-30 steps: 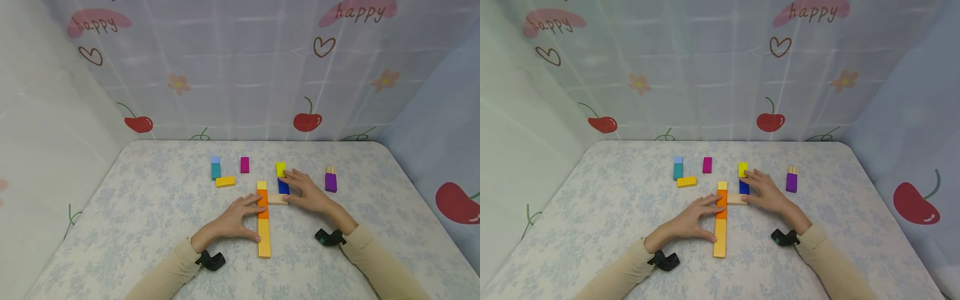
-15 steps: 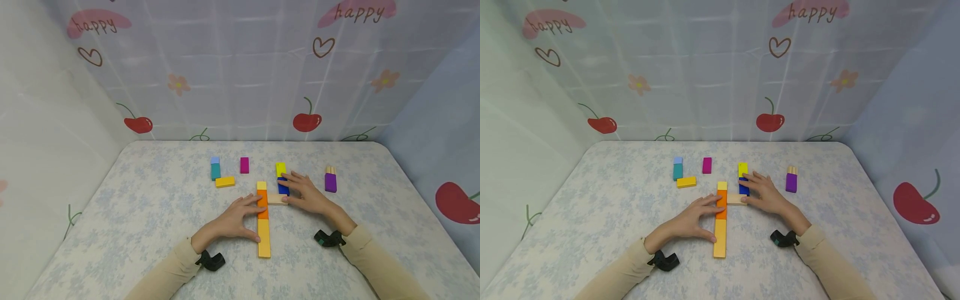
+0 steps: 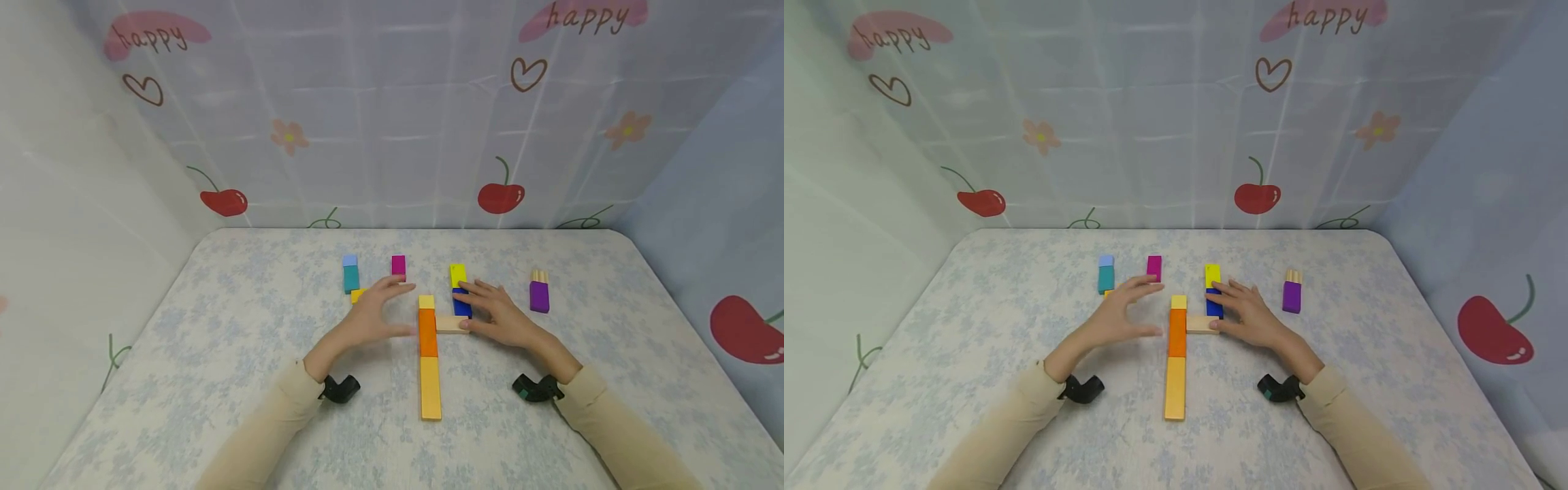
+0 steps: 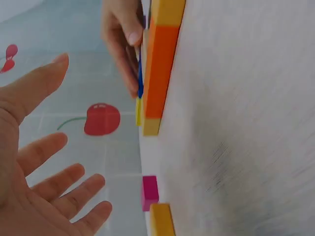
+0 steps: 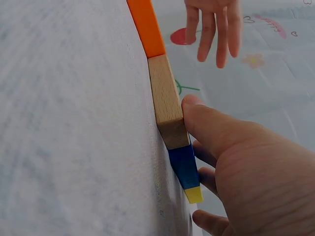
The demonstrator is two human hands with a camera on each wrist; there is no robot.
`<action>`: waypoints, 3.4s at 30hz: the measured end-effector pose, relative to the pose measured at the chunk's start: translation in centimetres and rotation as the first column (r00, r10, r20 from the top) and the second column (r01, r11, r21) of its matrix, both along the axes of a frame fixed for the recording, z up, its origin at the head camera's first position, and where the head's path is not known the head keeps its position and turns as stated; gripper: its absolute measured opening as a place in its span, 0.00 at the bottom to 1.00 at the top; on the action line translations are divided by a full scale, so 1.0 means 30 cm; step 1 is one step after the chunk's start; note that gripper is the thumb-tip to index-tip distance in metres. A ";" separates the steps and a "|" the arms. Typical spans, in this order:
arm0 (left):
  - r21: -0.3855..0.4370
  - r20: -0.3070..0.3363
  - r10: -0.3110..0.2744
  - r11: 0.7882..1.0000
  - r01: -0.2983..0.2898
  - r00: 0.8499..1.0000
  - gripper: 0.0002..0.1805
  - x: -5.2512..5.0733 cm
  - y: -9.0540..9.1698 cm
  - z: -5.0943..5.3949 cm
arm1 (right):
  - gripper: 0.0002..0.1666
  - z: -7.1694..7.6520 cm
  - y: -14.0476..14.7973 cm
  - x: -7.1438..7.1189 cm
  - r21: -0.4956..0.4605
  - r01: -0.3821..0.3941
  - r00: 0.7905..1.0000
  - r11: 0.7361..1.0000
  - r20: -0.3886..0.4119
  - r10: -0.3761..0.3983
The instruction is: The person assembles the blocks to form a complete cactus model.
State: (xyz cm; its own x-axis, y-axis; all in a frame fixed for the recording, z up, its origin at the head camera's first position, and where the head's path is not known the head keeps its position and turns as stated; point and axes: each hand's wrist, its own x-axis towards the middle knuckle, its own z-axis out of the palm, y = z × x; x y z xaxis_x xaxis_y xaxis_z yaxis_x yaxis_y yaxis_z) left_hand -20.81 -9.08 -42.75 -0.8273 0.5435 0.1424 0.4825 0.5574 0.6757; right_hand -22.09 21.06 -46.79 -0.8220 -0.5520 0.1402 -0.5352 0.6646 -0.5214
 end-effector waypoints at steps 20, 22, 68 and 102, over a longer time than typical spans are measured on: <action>0.111 0.414 0.231 0.947 -0.301 0.880 0.43 -0.319 -0.028 -0.024 | 0.34 0.000 0.002 0.001 -0.008 -0.003 1.000 1.000 0.012 0.003; 0.106 0.444 0.237 0.944 -0.313 0.864 0.43 -0.329 -0.026 -0.034 | 0.34 -0.001 0.002 0.001 -0.005 -0.002 1.000 1.000 0.011 0.002; 0.070 0.315 0.233 0.961 -0.267 0.920 0.31 -0.330 0.071 -0.060 | 0.34 0.001 0.002 0.001 -0.003 0.001 1.000 1.000 0.006 -0.001; 0.072 0.323 0.172 0.976 -0.205 0.931 0.29 -0.275 0.143 -0.090 | 0.34 0.000 0.003 0.000 -0.014 -0.003 1.000 1.000 0.003 0.003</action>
